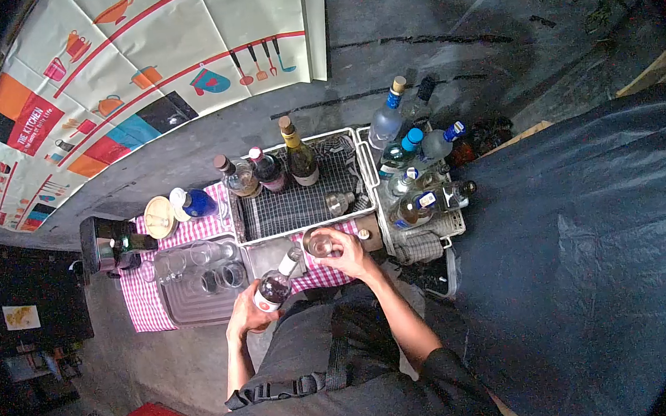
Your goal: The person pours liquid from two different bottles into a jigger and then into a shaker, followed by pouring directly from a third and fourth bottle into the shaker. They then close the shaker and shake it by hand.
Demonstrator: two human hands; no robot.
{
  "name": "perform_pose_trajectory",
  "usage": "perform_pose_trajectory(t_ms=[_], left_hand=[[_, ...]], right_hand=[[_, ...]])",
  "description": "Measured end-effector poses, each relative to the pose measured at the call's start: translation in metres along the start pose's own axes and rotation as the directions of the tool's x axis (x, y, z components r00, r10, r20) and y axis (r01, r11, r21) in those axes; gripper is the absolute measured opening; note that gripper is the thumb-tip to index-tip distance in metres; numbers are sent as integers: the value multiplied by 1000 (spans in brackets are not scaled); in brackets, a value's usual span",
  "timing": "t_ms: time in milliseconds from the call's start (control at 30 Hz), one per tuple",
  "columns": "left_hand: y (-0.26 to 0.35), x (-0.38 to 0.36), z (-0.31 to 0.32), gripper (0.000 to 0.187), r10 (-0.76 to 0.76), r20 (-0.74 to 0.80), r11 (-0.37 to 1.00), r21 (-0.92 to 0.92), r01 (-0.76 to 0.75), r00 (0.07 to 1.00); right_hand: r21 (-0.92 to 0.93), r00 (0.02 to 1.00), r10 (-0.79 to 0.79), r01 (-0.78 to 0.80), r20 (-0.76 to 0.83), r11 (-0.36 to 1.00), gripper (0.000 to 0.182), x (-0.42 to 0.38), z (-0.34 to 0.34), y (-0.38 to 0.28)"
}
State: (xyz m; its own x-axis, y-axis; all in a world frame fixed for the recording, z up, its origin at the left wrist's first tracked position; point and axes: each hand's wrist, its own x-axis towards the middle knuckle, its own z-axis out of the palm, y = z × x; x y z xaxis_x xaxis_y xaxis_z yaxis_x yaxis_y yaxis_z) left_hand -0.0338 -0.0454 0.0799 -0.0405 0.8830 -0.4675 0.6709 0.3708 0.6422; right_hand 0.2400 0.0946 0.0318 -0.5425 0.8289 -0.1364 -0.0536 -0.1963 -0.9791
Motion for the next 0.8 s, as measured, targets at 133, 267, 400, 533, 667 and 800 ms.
perform_pose_trajectory(t_ms=[133,267,400,533,667,800], left_hand=[[-8,0,8,77,7,-50,997,-70,-11,999],[-12,1,11,76,26,-69,994,-104,-33,997],[-8,0,8,74,-11,-64,998,-70,6,998],[-10,-1,8,74,13,-75,998,-55,-18,997],[-8,-1,6,73,-11,-50,999,-41,9,999],[1,-2,1,73,-22,-28,999,-24,21,999]], right_hand=[[-308,996,-73,54,-51,950,61,3,-4,-7],[-693,990,-135,79,-26,716,64,5,-2,-15],[-761,997,-83,50,-5,647,68,8,3,-16],[-785,999,-40,23,-3,619,70,12,4,-11],[-768,1000,-28,17,-1,641,70,11,4,-19],[-658,992,-127,112,26,745,59,12,1,-10]])
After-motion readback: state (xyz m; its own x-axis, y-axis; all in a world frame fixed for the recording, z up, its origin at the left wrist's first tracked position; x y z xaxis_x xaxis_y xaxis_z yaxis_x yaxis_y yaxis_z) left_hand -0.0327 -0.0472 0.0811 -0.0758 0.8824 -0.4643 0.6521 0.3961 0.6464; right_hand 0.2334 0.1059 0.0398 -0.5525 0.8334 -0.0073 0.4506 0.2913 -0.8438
